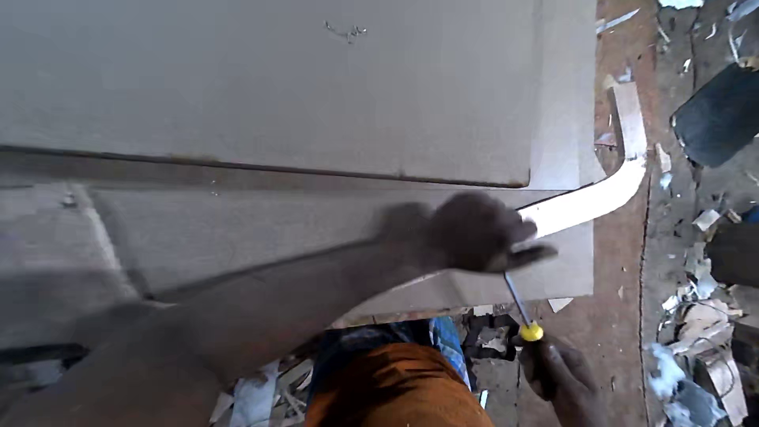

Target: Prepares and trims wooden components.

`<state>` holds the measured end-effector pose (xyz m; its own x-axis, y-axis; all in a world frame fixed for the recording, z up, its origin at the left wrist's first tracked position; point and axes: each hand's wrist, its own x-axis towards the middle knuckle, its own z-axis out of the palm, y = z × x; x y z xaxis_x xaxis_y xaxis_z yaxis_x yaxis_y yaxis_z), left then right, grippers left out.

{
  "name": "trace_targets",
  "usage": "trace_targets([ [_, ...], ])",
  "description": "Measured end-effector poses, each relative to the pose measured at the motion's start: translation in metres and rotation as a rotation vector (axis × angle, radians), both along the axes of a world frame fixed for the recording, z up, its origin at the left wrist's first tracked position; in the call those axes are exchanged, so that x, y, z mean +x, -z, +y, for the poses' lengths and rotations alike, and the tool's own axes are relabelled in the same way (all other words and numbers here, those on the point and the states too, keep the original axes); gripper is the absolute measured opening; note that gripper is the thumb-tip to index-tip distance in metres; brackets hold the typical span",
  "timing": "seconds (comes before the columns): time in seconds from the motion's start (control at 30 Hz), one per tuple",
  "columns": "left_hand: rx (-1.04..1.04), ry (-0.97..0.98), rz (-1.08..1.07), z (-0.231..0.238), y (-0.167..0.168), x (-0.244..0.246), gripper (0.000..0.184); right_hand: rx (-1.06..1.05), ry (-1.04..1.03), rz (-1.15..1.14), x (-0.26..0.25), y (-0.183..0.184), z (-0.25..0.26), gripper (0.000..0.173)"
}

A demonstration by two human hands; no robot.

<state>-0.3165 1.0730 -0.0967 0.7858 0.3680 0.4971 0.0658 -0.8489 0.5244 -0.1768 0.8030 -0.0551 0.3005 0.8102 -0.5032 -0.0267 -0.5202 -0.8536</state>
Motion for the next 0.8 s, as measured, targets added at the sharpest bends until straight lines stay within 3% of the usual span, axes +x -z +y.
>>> trace_targets([
  [0.17, -0.022, -0.542, -0.220, 0.088, 0.004, -0.016, 0.047, 0.073, 0.023, -0.319, -0.004, -0.019, 0.031, 0.032],
  [0.23, 0.007, -0.583, -0.299, 0.095, 0.008, -0.019, 0.043, 0.093, 0.026, -0.421, -0.012, -0.017, 0.044, 0.030],
  [0.4, 0.117, -0.128, -0.323, 0.036, -0.008, -0.010, 0.058, 0.123, 0.001, -0.642, -0.017, -0.024, 0.053, 0.032],
  [0.5, 0.108, 0.132, -0.198, -0.008, -0.012, -0.004, 0.059, 0.113, -0.070, -0.700, -0.017, -0.041, 0.045, 0.031],
  [0.7, -0.086, 0.326, 0.054, -0.060, -0.014, 0.001, 0.068, 0.071, -0.269, -0.851, -0.023, -0.074, 0.034, 0.035],
  [0.8, -0.121, 0.347, 0.142, -0.064, -0.011, 0.000, 0.061, 0.038, -0.369, -1.008, -0.020, -0.089, 0.038, 0.035],
])
